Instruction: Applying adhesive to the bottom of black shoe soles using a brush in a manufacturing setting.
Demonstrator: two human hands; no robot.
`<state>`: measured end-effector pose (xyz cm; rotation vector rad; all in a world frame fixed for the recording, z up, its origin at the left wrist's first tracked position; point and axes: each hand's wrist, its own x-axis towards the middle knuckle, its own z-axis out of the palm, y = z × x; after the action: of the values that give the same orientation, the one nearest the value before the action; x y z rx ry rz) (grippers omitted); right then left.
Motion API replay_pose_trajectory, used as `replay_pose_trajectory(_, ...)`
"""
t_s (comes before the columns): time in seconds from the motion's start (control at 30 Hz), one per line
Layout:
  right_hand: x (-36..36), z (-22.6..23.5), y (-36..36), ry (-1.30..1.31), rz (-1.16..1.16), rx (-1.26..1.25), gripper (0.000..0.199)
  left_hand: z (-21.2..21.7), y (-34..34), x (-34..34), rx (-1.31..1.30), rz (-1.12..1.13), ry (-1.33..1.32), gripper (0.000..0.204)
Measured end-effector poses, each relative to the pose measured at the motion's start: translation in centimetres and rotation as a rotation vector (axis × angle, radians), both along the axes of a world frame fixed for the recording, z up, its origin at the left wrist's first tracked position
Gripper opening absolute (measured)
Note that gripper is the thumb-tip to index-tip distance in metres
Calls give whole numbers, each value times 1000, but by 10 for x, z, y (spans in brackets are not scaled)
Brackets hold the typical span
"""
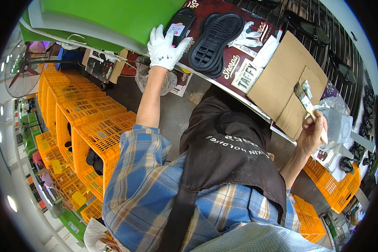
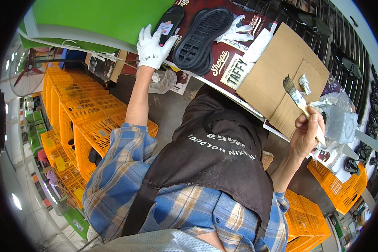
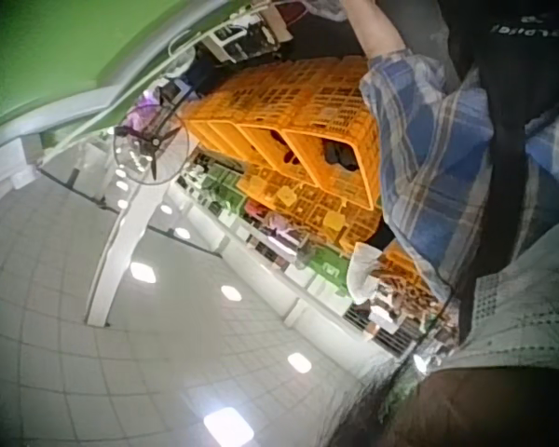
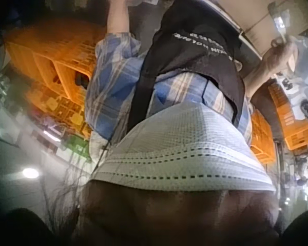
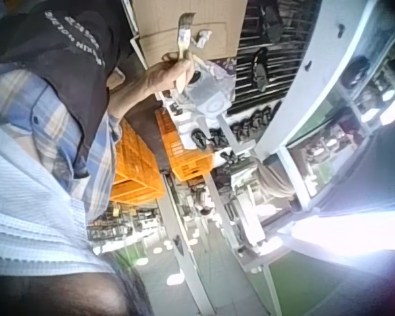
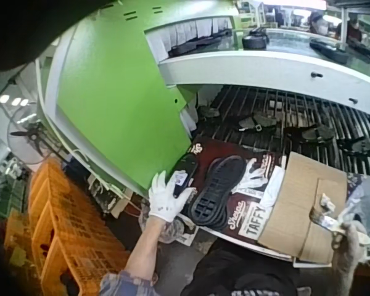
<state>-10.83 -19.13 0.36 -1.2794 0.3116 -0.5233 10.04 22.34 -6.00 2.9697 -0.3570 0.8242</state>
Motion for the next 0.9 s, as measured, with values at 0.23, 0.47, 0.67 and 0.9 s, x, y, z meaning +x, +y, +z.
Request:
replay_pose_trajectory(0.23,-1,-2,-1,-12,6,6,25,7,-6,1,-189,-51,-113,47)
replay_pose_trajectory(0.47,-6,-8,-9,-11,-45,25,26,62,-82,-55,-251,-173,292,73)
replay_pose_trajectory(0.67,-22,-5,-23,5,-117,-52,26,63,-98,-55,-207,6,502,80)
replay_pose_trajectory(0.9,-58,-1,-68,18,-237,-125,28,58,-89,-52,-630,-348,93,82)
